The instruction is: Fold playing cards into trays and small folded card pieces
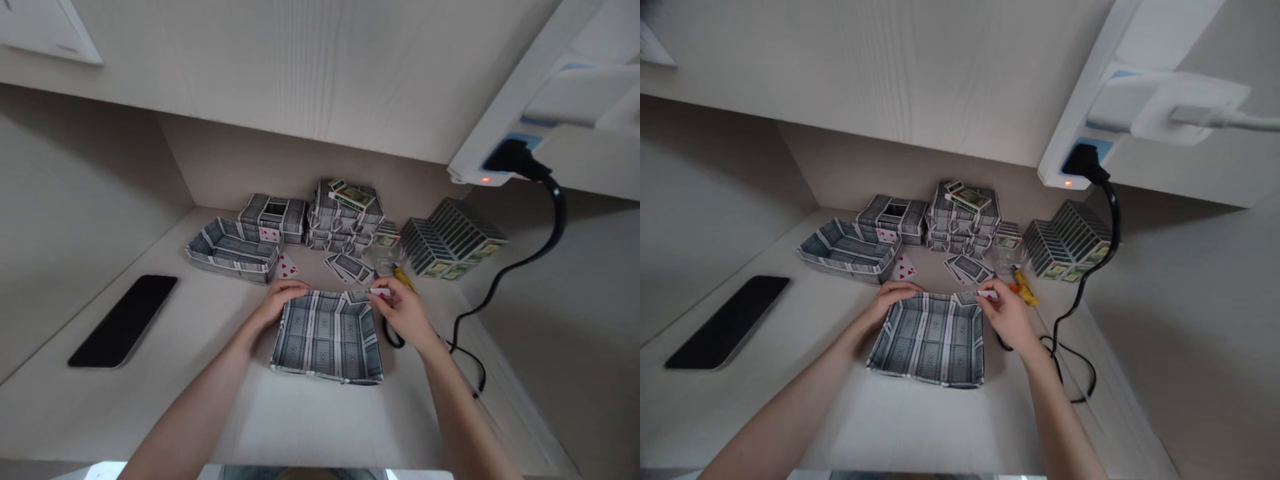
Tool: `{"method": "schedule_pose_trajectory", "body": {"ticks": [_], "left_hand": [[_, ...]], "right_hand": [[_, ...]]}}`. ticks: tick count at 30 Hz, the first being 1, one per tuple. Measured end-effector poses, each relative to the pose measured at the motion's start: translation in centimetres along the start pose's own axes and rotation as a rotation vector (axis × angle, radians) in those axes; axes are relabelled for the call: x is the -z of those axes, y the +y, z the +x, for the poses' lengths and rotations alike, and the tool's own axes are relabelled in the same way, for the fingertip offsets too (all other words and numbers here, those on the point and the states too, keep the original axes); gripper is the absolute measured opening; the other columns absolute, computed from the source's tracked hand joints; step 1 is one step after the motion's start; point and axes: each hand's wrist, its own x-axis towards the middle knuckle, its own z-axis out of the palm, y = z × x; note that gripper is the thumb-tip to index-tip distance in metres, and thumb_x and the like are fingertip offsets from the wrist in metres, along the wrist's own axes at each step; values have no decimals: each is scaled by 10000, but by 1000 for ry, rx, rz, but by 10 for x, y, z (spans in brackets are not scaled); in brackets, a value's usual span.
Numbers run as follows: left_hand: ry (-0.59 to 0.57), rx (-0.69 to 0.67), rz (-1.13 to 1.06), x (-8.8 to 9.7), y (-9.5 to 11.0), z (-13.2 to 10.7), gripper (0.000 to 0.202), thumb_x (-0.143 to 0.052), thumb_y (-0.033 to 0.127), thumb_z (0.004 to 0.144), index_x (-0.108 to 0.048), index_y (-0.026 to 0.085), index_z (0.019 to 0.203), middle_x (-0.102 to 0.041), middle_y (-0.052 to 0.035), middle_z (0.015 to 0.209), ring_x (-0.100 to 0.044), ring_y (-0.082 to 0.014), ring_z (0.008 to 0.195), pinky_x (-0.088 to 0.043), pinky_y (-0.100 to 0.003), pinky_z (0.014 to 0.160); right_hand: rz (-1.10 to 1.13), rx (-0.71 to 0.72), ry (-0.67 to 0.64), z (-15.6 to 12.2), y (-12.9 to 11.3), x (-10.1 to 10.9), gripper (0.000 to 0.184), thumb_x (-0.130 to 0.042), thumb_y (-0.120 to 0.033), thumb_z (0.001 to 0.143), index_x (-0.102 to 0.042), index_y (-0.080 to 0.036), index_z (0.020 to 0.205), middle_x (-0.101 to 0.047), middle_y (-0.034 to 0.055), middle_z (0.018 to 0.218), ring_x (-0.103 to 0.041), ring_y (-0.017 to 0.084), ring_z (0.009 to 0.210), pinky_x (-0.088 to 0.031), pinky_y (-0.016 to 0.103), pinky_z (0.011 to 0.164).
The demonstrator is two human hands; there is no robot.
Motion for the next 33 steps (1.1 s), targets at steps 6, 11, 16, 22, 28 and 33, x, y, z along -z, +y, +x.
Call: {"method": "schedule_pose_trajectory", "body": {"ticks": [6, 11, 16, 22, 28, 33], "left_hand": [[5, -14, 24, -1, 2, -1, 216, -587, 296, 623, -692, 139, 728, -680, -31, 727, -585, -179, 725, -415, -251, 647], [9, -29, 75, 0, 2, -2, 223, -581, 307, 640, -693, 146, 746, -676, -31, 728, -578, -179, 736, -410, -247, 653], [-5, -37, 69, 1, 2, -2, 225, -575, 304, 650, -691, 146, 760, -674, -32, 741, -577, -180, 740, -410, -252, 660], [1, -42, 98, 1, 1, -1, 229, -574, 316, 649, -693, 148, 748, -675, -30, 734, -575, -178, 731, -405, -253, 665], [5, -36, 85, 0, 2, -2, 223, -580, 314, 649, -693, 151, 751, -674, -25, 735, -576, -180, 745, -407, -251, 672], [1, -22, 75, 0, 3, -3, 241, -573, 319, 644, -691, 144, 759, -676, -33, 748, -578, -186, 749, -411, -257, 669]], "right_hand": [[-385, 111, -153, 8, -22, 4, 222, -557, -260, 736, -595, -231, 953, -641, 33, 904, -597, 177, 801, -449, 287, 718], [-608, 107, -287, 17, -44, 2, 162, -546, -231, 743, -640, -234, 875, -662, 44, 871, -588, 201, 852, -410, 271, 728], [-662, 108, -275, 17, -50, -1, 170, -478, -215, 787, -632, -219, 857, -659, 44, 842, -583, 188, 842, -388, 252, 707], [-733, 101, -256, 17, -46, -3, 157, -459, -227, 802, -596, -200, 875, -646, 51, 849, -573, 181, 845, -365, 244, 700], [-767, 154, -246, 15, -44, -7, 162, -444, -240, 813, -587, -188, 872, -629, 73, 861, -562, 195, 847, -362, 261, 688], [-711, 170, -229, 14, -39, -11, 175, -436, -216, 818, -599, -175, 866, -620, 82, 861, -543, 195, 871, -371, 270, 719]]}}
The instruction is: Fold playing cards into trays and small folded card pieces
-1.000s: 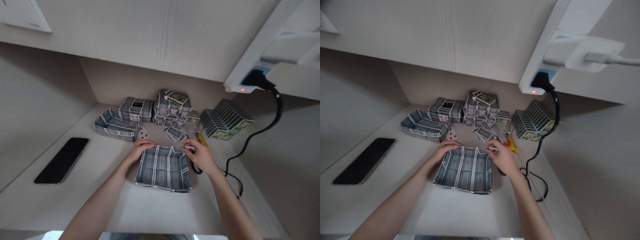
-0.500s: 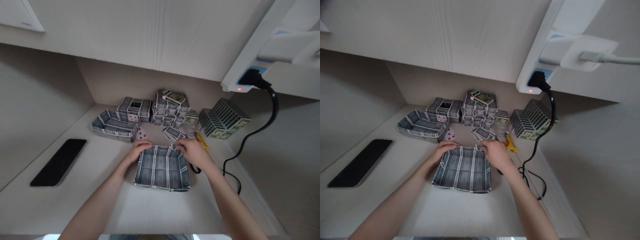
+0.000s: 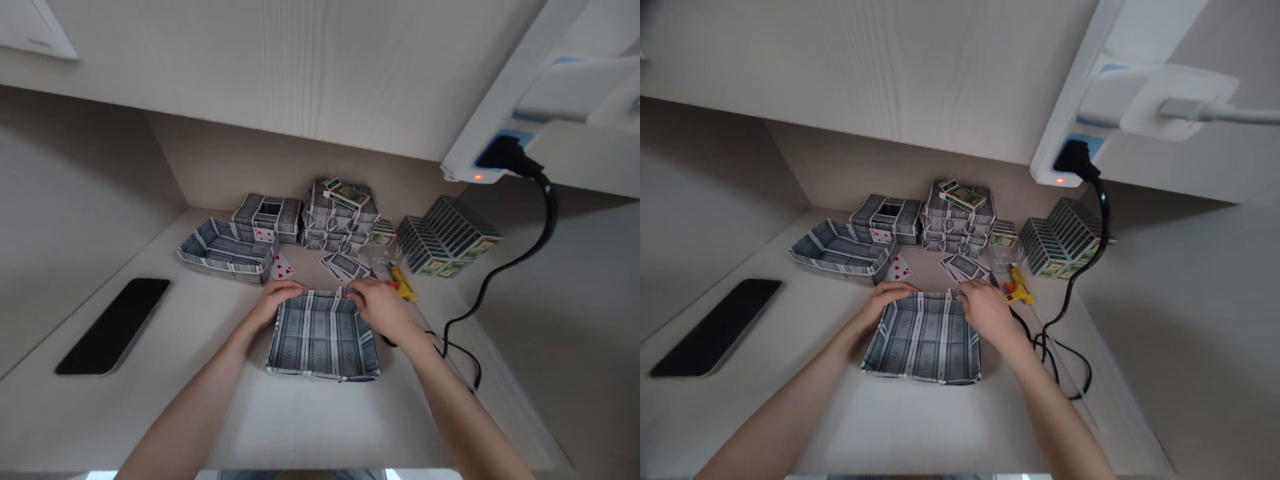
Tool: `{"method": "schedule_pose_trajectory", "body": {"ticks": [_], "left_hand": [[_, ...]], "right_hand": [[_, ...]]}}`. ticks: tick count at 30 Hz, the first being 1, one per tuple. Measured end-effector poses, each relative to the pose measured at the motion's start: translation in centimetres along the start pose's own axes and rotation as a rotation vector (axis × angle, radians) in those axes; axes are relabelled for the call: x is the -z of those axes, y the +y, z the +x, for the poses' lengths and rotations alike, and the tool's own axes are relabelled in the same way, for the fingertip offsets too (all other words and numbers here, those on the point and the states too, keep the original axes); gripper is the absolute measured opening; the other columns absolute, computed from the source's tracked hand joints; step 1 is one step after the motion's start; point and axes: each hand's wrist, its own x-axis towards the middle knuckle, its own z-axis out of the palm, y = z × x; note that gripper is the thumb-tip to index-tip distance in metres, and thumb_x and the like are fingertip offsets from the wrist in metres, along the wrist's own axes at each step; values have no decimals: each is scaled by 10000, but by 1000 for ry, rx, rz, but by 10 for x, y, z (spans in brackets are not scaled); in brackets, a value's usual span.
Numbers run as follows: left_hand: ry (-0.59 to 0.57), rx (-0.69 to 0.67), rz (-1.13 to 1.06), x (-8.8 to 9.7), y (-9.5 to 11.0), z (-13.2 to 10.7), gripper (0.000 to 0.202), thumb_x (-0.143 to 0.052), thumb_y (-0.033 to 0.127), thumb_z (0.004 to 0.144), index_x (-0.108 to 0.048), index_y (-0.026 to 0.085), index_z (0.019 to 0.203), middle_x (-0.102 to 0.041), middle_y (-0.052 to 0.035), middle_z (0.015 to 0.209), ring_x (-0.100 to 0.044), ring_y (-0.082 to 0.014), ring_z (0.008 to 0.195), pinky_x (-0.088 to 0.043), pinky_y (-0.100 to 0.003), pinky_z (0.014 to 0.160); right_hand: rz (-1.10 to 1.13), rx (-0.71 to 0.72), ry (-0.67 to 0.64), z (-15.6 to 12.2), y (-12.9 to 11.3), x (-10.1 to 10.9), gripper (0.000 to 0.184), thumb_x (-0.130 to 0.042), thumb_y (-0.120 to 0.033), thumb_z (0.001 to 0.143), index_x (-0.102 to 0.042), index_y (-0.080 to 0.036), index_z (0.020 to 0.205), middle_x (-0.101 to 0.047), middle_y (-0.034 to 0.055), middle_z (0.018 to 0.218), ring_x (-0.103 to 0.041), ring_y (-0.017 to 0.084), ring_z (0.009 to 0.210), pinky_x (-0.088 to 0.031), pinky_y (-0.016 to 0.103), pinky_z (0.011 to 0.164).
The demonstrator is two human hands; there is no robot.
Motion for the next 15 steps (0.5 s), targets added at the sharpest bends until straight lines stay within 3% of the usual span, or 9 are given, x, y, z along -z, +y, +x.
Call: {"method": "schedule_pose_trajectory", "body": {"ticks": [9, 15], "left_hand": [[-16, 8, -93, -1, -3, 1, 202, -553, 261, 644, -692, 144, 733, -676, -18, 722, -580, -167, 726, -403, -241, 660], [-14, -1, -115, -1, -4, 2, 183, -549, 244, 641, -689, 143, 703, -672, -19, 713, -575, -164, 720, -399, -237, 654]], "right_hand": [[324, 73, 186, 3, 12, -23, 152, -486, -188, 790, -637, -178, 797, -637, 45, 778, -553, 167, 790, -413, 270, 730], [378, 0, 236, 4, 11, -25, 139, -540, -243, 766, -675, -217, 745, -652, 34, 738, -540, 184, 768, -421, 292, 714]]}}
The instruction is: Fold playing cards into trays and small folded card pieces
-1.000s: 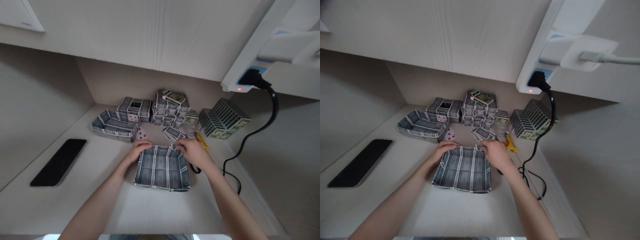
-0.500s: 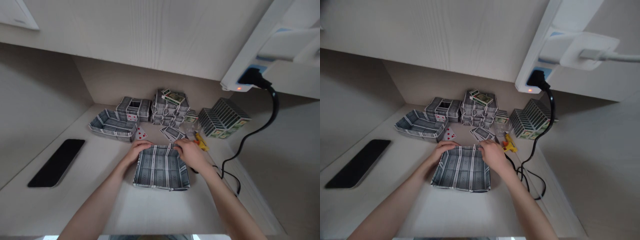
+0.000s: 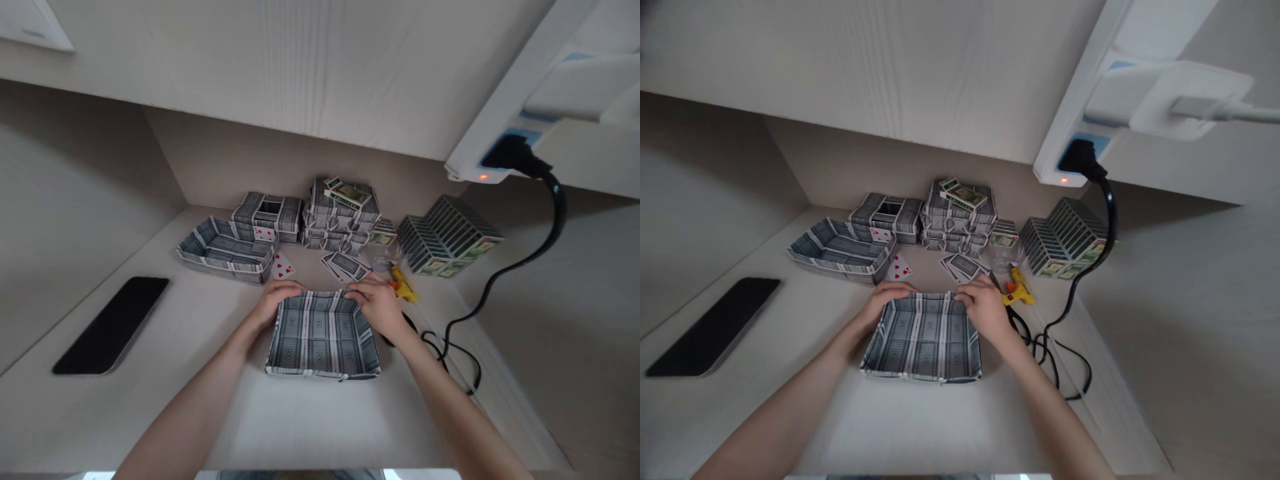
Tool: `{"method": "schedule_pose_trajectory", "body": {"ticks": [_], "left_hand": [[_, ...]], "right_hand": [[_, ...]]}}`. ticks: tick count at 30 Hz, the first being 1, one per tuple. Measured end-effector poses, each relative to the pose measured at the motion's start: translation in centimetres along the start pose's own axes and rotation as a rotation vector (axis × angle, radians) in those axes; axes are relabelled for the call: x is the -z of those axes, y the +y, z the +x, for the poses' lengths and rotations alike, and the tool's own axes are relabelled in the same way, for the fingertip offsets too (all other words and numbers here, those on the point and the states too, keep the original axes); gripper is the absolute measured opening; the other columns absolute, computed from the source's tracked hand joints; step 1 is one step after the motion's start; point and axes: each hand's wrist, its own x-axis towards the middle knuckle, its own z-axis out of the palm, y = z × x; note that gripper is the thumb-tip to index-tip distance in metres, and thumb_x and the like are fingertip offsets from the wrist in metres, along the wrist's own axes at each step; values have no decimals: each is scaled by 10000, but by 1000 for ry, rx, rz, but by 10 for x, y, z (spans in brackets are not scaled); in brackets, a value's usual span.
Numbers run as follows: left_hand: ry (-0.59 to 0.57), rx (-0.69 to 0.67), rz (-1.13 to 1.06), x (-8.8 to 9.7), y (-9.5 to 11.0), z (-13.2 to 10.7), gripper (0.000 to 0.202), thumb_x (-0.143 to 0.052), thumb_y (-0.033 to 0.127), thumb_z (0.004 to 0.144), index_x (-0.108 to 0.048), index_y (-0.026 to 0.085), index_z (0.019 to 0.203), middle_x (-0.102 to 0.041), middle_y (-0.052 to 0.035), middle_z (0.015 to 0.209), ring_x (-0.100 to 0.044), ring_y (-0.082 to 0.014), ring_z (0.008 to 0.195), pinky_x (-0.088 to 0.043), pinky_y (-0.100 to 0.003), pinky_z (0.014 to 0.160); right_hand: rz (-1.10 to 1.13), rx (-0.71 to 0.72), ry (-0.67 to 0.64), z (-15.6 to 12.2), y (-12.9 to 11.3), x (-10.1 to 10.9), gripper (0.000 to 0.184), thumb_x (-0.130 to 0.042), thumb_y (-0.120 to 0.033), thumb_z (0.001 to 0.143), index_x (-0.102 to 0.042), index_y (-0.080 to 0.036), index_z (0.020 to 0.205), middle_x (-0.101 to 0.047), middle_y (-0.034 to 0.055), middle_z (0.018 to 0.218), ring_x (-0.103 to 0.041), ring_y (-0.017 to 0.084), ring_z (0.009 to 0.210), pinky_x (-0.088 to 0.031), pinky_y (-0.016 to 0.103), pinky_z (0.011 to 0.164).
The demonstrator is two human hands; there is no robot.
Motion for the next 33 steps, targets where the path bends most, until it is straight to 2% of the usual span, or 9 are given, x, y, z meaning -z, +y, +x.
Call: {"method": "schedule_pose_trajectory", "body": {"ticks": [7, 12, 17, 33], "left_hand": [[1, -8, 5, 0, 0, 0, 185, -556, 242, 642, -694, 141, 713, -674, -18, 714, -573, -159, 719, -399, -229, 649], [7, -4, 49, 0, 1, -1, 197, -552, 248, 643, -692, 134, 722, -676, -20, 717, -576, -160, 713, -402, -235, 654], [-12, 0, 48, -1, 2, -2, 207, -545, 254, 649, -691, 124, 718, -678, -29, 725, -578, -166, 727, -402, -237, 657], [33, -58, 47, -5, -1, -4, 202, -542, 252, 668, -696, 132, 722, -686, -42, 781, -590, -181, 782, -416, -266, 724]], "right_hand": [[100, 32, -21, -4, 1, 2, 183, -492, -236, 801, -672, -206, 811, -625, 50, 822, -544, 174, 824, -422, 290, 753], [189, 60, -73, -3, 10, 4, 202, -471, -226, 815, -671, -204, 834, -615, 42, 787, -558, 151, 753, -434, 264, 684], [234, 28, -9, -5, 18, -1, 159, -537, -266, 779, -683, -213, 813, -627, 32, 739, -565, 153, 710, -433, 259, 642], [290, -45, 214, -18, 8, -16, 140, -554, -250, 759, -685, -203, 773, -610, 33, 688, -559, 153, 666, -448, 269, 617]]}}
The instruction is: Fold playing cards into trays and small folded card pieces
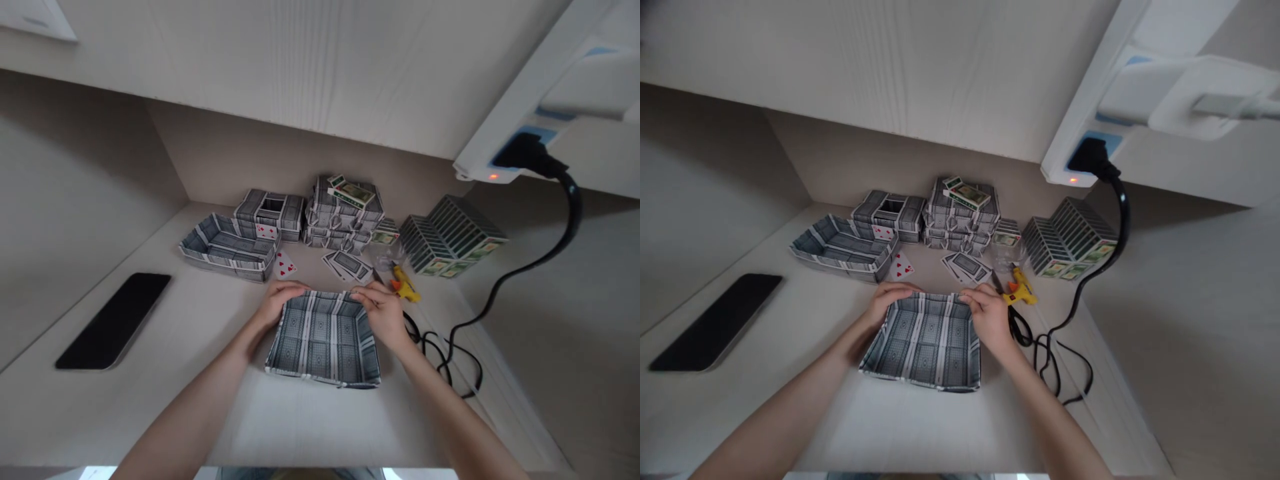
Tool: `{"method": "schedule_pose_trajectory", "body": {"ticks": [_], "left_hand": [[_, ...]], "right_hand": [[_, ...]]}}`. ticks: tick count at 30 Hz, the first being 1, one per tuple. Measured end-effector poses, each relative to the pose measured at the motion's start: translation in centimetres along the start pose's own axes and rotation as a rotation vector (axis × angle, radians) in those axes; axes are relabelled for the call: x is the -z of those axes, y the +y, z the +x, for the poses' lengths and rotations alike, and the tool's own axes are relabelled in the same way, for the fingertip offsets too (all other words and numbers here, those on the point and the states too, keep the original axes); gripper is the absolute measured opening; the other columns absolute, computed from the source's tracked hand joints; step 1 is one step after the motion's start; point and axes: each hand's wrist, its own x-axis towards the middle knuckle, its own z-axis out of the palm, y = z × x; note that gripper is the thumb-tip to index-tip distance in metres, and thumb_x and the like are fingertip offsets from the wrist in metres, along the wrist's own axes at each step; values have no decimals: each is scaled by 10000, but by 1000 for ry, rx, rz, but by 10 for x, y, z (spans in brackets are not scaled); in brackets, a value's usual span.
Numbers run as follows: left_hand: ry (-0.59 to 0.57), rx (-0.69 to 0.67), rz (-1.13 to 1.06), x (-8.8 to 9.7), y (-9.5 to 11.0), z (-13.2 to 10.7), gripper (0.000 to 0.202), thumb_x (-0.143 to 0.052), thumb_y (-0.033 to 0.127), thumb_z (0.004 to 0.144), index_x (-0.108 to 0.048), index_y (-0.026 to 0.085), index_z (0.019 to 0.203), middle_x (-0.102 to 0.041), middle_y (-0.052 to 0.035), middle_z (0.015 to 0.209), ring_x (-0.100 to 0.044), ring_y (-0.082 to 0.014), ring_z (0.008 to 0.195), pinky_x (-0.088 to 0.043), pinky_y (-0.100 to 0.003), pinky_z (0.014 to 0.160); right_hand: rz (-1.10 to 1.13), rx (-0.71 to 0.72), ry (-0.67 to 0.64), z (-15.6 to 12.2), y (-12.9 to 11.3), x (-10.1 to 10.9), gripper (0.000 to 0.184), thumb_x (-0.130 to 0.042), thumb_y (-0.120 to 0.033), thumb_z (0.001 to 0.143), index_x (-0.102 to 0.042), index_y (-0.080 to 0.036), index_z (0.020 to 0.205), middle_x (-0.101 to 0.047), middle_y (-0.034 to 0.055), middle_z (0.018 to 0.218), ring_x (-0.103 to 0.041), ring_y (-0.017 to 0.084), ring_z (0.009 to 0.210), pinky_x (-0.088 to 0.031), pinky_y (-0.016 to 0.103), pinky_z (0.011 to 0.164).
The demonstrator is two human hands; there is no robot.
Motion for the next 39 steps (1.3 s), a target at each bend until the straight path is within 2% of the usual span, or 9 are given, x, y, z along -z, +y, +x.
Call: {"method": "schedule_pose_trajectory", "body": {"ticks": [8, 19, 25, 28, 31, 32, 34, 36, 39], "left_hand": [[-18, -15, -43, -1, 1, -1, 189, -541, 223, 670, -698, 130, 717, -686, -34, 765, -590, -170, 776, -407, -244, 713], [-48, 5, -30, 1, 3, -1, 203, -535, 224, 650, -698, 121, 712, -686, -47, 760, -595, -188, 775, -419, -262, 714], [-84, -5, 62, 6, 4, 0, 213, -536, 236, 649, -693, 126, 741, -685, -49, 800, -595, -198, 806, -423, -274, 737], [-138, 3, 189, 10, 20, -3, 234, -545, 253, 667, -682, 133, 814, -684, -45, 802, -598, -189, 778, -432, -273, 715], [-270, -42, 400, 8, 46, -9, 285, -543, 283, 695, -653, 160, 928, -665, -51, 932, -587, -189, 858, -428, -272, 755], [-289, -60, 510, 5, 55, -10, 302, -532, 311, 710, -643, 173, 955, -658, -52, 955, -583, -187, 871, -426, -272, 766], [-246, -96, 817, -3, 67, -10, 351, -568, 360, 686, -625, 205, 995, -647, -59, 988, -576, -197, 888, -409, -278, 784], [-211, -82, 1111, -13, 71, -6, 390, -602, 407, 649, -627, 210, 985, -650, -85, 967, -580, -236, 868, -407, -307, 751], [-285, -45, 1356, -24, 65, 4, 276, -539, 390, 713, -665, 175, 833, -667, -121, 816, -601, -258, 783, -410, -317, 666]], "right_hand": [[24, -18, 36, -7, 6, -5, 136, -553, -240, 762, -682, -213, 794, -609, 25, 697, -559, 145, 656, -441, 264, 606], [-186, 97, -92, -3, 4, 2, 193, -489, -235, 800, -677, -210, 839, -576, 37, 677, -533, 162, 693, -437, 273, 631], [-123, 69, -160, -4, 1, 5, 198, -473, -225, 807, -662, -205, 861, -613, 41, 766, -566, 154, 728, -453, 265, 658], [-68, 73, -200, -4, -2, 7, 214, -448, -201, 816, -654, -211, 870, -623, 41, 813, -579, 155, 760, -461, 271, 691], [-47, 84, -167, -4, -6, 2, 222, -438, -188, 818, -649, -216, 882, -627, 44, 820, -581, 160, 773, -469, 280, 700], [-54, 91, -142, -3, -7, -2, 219, -443, -186, 816, -649, -217, 883, -628, 45, 818, -581, 161, 773, -470, 283, 703], [-83, 117, -99, -2, -11, -10, 223, -444, -172, 812, -646, -217, 895, -628, 48, 832, -577, 163, 789, -466, 288, 726], [-132, 146, -78, 0, -16, -18, 227, -446, -169, 811, -641, -212, 918, -623, 56, 851, -564, 170, 819, -457, 293, 745], [-200, 194, -61, 3, -22, -23, 219, -459, -172, 808, -643, -207, 923, -614, 63, 876, -541, 180, 860, -436, 303, 776]]}}
